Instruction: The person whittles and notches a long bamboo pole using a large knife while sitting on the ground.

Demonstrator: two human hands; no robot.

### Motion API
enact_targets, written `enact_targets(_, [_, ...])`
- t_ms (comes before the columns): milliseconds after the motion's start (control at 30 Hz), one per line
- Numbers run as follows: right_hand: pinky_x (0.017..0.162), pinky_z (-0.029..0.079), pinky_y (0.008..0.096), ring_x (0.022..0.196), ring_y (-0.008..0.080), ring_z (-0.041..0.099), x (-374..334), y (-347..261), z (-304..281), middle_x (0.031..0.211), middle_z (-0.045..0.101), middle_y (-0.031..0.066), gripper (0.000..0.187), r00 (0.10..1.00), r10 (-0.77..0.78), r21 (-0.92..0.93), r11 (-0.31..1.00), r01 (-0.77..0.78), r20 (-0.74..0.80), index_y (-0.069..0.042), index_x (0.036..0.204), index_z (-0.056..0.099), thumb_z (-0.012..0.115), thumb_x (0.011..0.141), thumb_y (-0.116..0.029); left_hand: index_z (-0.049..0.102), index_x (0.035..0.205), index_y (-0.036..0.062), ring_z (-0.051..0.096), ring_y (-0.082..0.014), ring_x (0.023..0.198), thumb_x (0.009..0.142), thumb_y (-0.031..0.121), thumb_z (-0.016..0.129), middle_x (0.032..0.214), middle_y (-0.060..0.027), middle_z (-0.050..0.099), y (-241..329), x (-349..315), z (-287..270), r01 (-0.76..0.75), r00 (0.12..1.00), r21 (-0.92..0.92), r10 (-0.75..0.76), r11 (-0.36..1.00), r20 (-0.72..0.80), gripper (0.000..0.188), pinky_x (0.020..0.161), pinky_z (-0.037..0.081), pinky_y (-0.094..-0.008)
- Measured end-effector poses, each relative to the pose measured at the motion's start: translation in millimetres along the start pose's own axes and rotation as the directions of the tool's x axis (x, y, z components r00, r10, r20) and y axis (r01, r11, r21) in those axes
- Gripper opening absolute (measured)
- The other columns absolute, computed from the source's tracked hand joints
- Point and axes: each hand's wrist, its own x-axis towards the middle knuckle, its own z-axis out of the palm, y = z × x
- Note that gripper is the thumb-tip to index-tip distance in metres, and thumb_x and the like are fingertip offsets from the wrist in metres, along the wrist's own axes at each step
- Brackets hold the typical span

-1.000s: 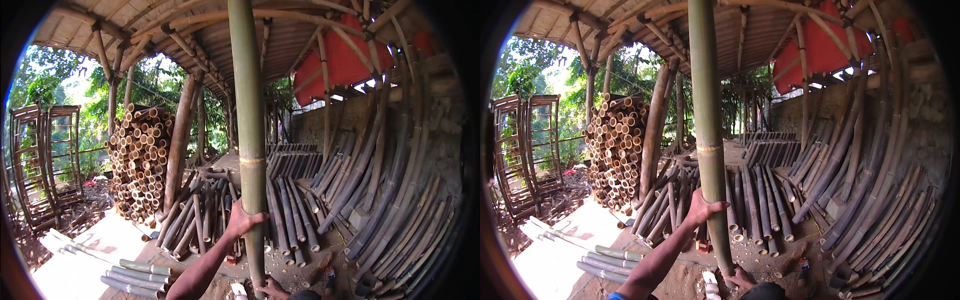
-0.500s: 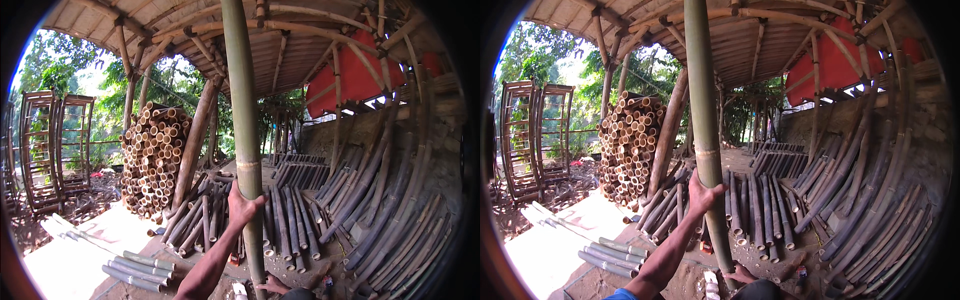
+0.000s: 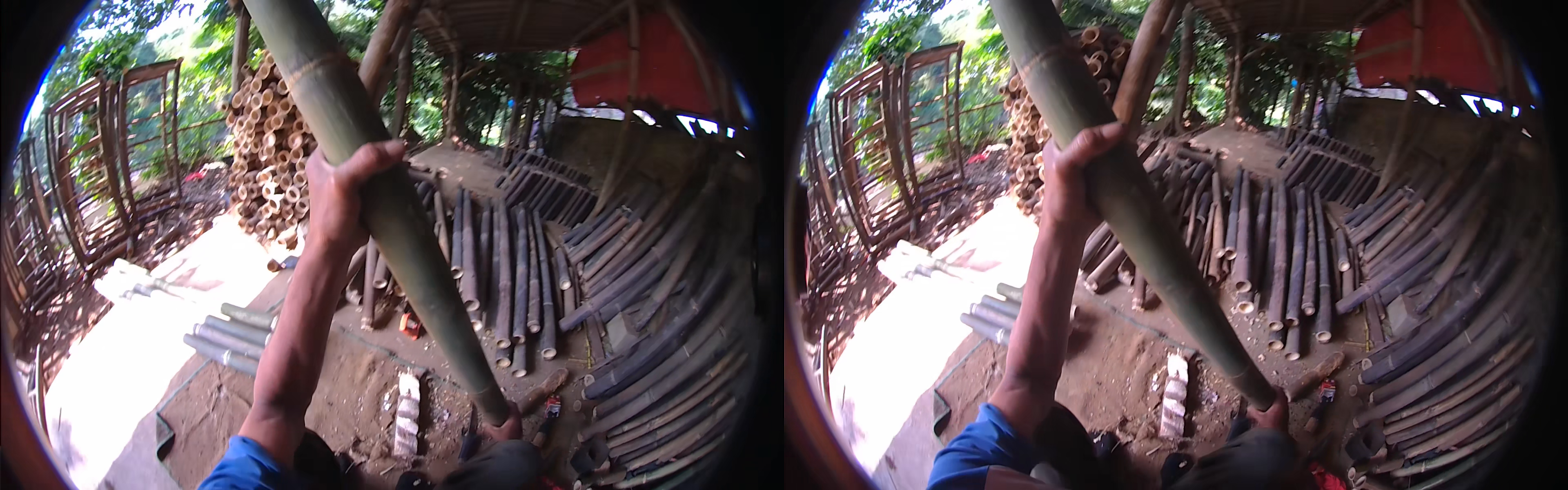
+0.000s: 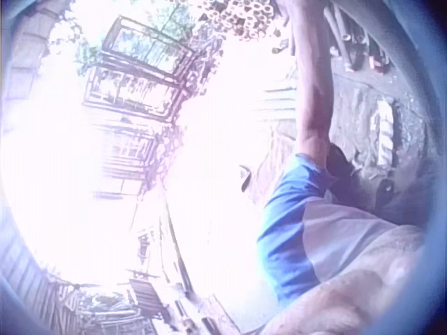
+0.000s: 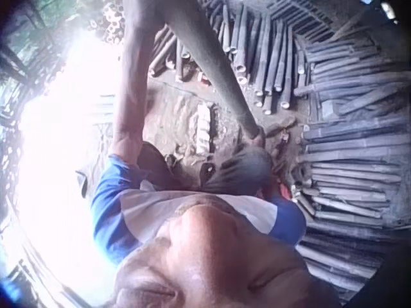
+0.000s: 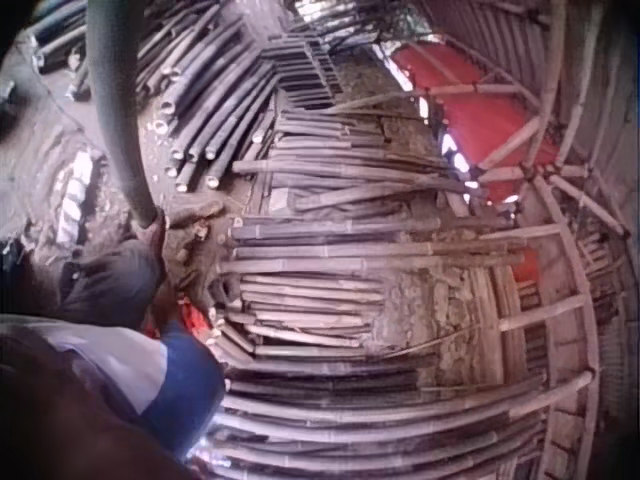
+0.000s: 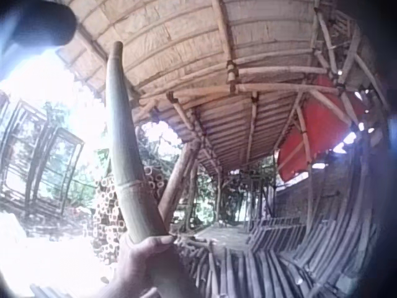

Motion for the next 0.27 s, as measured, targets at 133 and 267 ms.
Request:
enact_targets(133, [0.108, 0.048, 0.0479, 0.124, 0.0404, 0.063, 4, 30, -34, 0.130, 0.064, 0.0239, 0.092, 0.974, 0.026, -0.240, 0.967, -0.081, -0.224, -0.001, 0.144, 0.049, 0.091, 0.063, -0.012, 0.068, 0.105, -0.0031, 0.068, -0.0216, 0.073, 0.083, 0.023, 0.081, 0.088, -0.0115, 0.068, 8, 3, -43, 0.086, 0.994, -0.131, -0.094, 0.988, -0.055, 0.036, 0.068, 0.059, -0.0364])
enact_targets(267, [0.112, 0.046, 0.0481, 0.128, 0.0411, 0.061, 4, 80, -43, 0.136, 0.060, 0.0260, 0.091, 0.979, -0.066, -0.334, 0.943, -0.002, -0.191, -0.001, 0.148, 0.047, 0.088, 0.067, -0.009, 0.071, 0.108, -0.0003, 0.070, -0.0239, 0.085, 0.088, 0.032, 0.078, 0.093, -0.0116, 0.072, -38, -53, -137, 0.111, 0.970, -0.161, -0.142, 0.981, -0.197, 0.039, 0.083, 0.060, -0.0415])
